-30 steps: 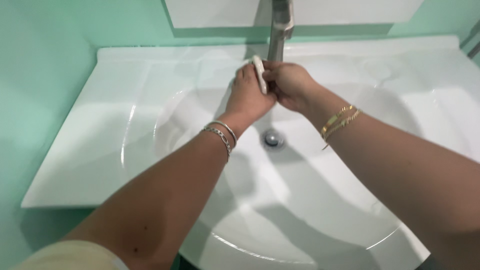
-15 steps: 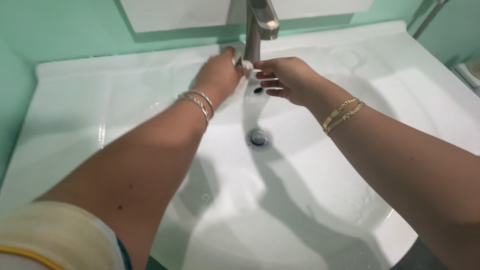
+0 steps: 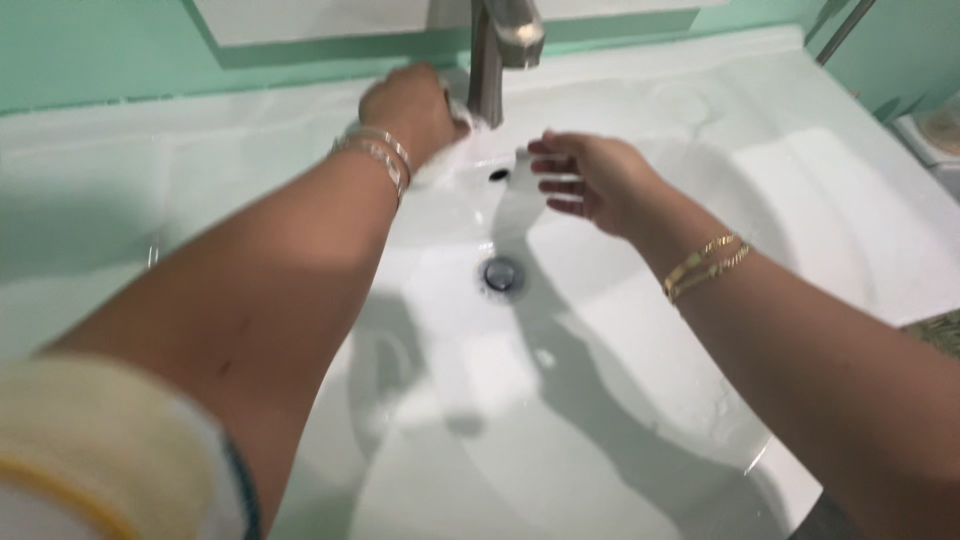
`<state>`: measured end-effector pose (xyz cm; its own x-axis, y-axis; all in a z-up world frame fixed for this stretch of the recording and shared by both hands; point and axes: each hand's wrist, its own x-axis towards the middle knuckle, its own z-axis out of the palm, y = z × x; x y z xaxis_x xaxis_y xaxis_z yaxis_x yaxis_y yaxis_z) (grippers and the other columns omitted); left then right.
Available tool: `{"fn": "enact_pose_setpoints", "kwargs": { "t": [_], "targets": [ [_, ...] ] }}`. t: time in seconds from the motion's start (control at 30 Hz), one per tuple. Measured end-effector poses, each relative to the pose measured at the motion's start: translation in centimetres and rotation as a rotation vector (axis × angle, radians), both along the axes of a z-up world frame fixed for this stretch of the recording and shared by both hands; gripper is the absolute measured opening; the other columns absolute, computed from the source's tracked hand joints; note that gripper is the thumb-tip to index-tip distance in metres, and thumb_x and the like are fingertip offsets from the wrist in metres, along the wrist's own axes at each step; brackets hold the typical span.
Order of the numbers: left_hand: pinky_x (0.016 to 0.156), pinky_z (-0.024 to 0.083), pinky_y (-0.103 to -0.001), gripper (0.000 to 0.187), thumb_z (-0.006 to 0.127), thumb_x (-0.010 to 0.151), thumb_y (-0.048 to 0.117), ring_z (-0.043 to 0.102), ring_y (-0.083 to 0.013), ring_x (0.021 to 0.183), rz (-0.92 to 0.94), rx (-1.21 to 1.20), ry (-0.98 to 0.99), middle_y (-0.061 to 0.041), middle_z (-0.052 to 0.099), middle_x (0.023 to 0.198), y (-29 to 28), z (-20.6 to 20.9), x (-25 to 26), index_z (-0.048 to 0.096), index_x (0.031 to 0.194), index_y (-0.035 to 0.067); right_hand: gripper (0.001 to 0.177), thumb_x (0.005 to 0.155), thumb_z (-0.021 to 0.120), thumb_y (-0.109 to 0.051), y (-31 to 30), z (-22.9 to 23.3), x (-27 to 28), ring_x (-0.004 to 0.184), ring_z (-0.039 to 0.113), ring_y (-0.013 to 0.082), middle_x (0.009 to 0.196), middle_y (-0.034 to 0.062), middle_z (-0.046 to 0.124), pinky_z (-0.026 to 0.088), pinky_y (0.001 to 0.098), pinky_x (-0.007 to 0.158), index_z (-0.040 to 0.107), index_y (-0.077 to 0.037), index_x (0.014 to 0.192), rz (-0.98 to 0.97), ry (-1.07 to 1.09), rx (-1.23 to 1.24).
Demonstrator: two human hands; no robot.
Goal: The person wipes the surface and basin of a bathroom sink with a cloth and then cleans the faucet.
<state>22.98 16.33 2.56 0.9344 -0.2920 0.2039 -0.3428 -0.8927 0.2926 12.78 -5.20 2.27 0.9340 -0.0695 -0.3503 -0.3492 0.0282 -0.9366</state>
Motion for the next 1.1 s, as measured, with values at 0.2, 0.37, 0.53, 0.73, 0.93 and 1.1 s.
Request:
{"fn": "enact_pose_setpoints", "kwargs": {
  "t": [0.2,0.37,0.53,0.73,0.93,1.1],
  "targets": [
    [0.092,0.055,-0.042,0.063,0.085,0.073,0.049,0.07,-0.0288,0.107,0.024,-0.037,0.119,-0.008,0.072,0.115,-2.1,0.7,-2.7,0.065,0.121,0.013,0.028,0.102,0.057,-0.034,-0.2,-0.2,-0.8,0.089,0.057,0.0161,0.098,0.0005,0.064,0.051,0.0348,0.087,0.071,-0.011,0.11,0.003,0.018,-0.011],
    [0.091,0.056,-0.042,0.062,0.084,0.075,0.052,0.07,-0.0263,0.109,0.032,0.074,0.162,-0.008,0.072,0.117,-2.6,1.5,-2.4,0.068,0.119,0.012,0.028,0.101,0.055,-0.034,-0.9,0.9,-1.9,0.084,0.058,0.0137,0.092,-0.0018,0.064,0.05,0.0317,0.081,0.072,-0.013,0.106,-0.007,0.023,-0.019],
    [0.09,0.055,-0.042,0.06,0.086,0.076,0.053,0.069,-0.0305,0.107,0.012,0.058,0.073,-0.012,0.072,0.115,-1.8,0.2,-1.7,0.071,0.114,0.009,0.029,0.101,0.054,-0.034,-2.0,1.1,-3.7,0.085,0.058,0.0139,0.092,-0.0013,0.063,0.051,0.0312,0.08,0.072,-0.013,0.105,-0.024,0.042,-0.048],
    [0.088,0.056,-0.044,0.05,0.083,0.075,0.051,0.071,-0.0299,0.103,0.015,0.126,0.075,-0.012,0.074,0.108,1.0,1.1,-0.2,0.076,0.105,0.012,0.028,0.101,0.055,-0.035,-5.3,1.1,-6.1,0.084,0.059,0.014,0.091,-0.0015,0.064,0.051,0.0309,0.08,0.073,-0.012,0.103,-0.105,0.063,-0.076],
    [0.086,0.056,-0.043,0.052,0.083,0.075,0.052,0.072,-0.0296,0.1,-0.018,0.003,0.019,-0.011,0.075,0.105,-0.5,-0.2,-1.3,0.077,0.103,0.009,0.028,0.1,0.055,-0.035,-4.8,1.0,-6.1,0.083,0.059,0.013,0.09,-0.0017,0.065,0.051,0.0311,0.079,0.073,-0.013,0.103,-0.063,0.073,-0.077],
    [0.077,0.058,-0.044,0.061,0.083,0.076,0.058,0.071,-0.0345,0.093,0.042,0.134,-0.05,-0.015,0.074,0.101,-2.9,-1.2,-1.7,0.072,0.111,0.009,0.03,0.1,0.055,-0.036,-4.9,1.5,-5.9,0.082,0.059,0.0123,0.09,-0.0031,0.064,0.05,0.0302,0.079,0.074,-0.013,0.104,-0.041,0.099,-0.108]
  ]
}}
